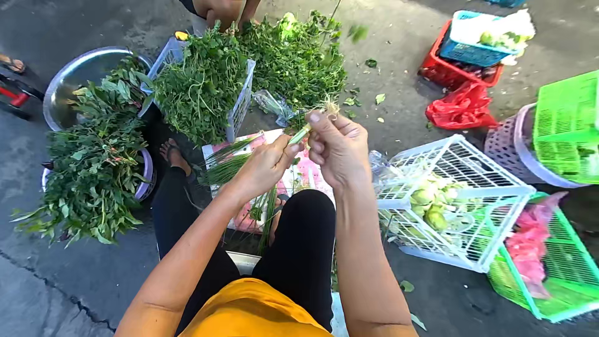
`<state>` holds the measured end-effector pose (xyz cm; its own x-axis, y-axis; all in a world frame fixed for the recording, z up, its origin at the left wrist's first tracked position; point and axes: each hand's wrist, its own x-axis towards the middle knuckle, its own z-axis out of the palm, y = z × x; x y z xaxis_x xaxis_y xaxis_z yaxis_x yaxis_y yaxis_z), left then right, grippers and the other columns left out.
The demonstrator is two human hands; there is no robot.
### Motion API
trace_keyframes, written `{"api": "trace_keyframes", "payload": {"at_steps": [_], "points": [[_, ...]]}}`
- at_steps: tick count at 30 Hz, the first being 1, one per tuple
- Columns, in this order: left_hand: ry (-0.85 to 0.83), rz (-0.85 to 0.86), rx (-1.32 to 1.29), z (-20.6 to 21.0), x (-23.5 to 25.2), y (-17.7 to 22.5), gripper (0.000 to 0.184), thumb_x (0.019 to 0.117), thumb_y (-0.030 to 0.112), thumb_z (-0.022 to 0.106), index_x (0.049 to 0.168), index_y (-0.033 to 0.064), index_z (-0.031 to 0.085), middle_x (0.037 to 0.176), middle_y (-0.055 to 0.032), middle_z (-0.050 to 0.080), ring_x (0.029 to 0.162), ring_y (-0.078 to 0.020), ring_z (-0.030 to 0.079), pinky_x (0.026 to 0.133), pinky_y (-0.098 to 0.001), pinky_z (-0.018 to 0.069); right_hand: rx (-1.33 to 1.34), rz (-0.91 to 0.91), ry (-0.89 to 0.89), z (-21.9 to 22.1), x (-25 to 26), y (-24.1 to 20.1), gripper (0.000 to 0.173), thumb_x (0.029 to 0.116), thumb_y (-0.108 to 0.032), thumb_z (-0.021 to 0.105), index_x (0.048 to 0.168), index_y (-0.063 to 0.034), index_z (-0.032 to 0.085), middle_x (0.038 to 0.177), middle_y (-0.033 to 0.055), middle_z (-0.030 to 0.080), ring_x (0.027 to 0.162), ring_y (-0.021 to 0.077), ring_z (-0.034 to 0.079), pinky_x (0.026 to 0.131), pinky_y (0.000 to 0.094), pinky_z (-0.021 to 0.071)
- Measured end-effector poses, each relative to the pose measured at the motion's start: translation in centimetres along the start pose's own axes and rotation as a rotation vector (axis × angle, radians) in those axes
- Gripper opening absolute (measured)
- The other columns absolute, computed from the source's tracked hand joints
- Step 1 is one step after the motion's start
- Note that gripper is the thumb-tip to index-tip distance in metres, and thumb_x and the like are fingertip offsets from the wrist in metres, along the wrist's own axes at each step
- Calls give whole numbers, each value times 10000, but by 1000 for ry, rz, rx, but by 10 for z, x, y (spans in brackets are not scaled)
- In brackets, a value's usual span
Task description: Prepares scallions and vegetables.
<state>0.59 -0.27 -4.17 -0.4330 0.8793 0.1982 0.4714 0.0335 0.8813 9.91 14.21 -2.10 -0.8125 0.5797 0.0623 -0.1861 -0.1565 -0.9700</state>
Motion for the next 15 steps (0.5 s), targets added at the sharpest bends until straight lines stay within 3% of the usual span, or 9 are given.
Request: {"api": "trace_keyframes", "payload": {"at_steps": [3,5,7,9,11,13,15], "points": [[59,26,120,2,-3,1,330,1125,261,377,1085,26,605,701,-50,518,574,-137,515,544,-292,470,-59,48,-58,3,-12,11,79,984,-165,697,1012,-95,720,691,-20,624,416,-11,373,359,135,303],[38,18,78,1,0,-4,332,1127,258,377,1093,24,611,705,-39,520,590,-120,514,570,-281,465,-50,66,-136,-6,-15,10,145,983,-147,685,1115,-95,715,803,-7,681,443,-15,390,370,127,292],[3,16,-5,-1,4,-8,351,1129,247,363,1164,18,626,733,-21,524,615,-98,502,600,-262,461,-6,61,-114,-10,-12,9,228,1034,-200,602,1221,-98,683,757,-30,606,442,-8,378,371,128,309],[-13,24,-31,-2,8,-6,348,1130,249,363,1183,19,619,727,-11,513,605,-90,494,588,-251,453,29,33,-20,-6,-8,9,222,1067,-229,555,1153,-78,694,715,-45,568,445,-1,391,375,136,334],[-34,-23,-88,-4,11,-3,333,1130,256,361,1165,28,602,711,2,494,575,-78,469,549,-235,428,-5,-4,7,2,-6,10,194,1056,-206,585,1113,-73,714,701,-47,570,437,-11,364,370,130,302],[-66,-110,-331,-9,13,-4,309,1131,239,341,1144,38,576,697,21,477,533,-57,435,491,-210,396,-61,-23,-1,7,-7,13,166,1033,-179,629,1118,-73,725,769,-30,651,456,-17,395,375,126,296],[-66,-191,-642,-16,13,-7,316,1127,236,283,1118,86,560,731,45,507,562,-54,493,525,-220,481,-119,-20,-28,8,-14,17,251,1051,-209,597,1262,-104,685,937,-10,713,573,11,545,414,131,390]]}}
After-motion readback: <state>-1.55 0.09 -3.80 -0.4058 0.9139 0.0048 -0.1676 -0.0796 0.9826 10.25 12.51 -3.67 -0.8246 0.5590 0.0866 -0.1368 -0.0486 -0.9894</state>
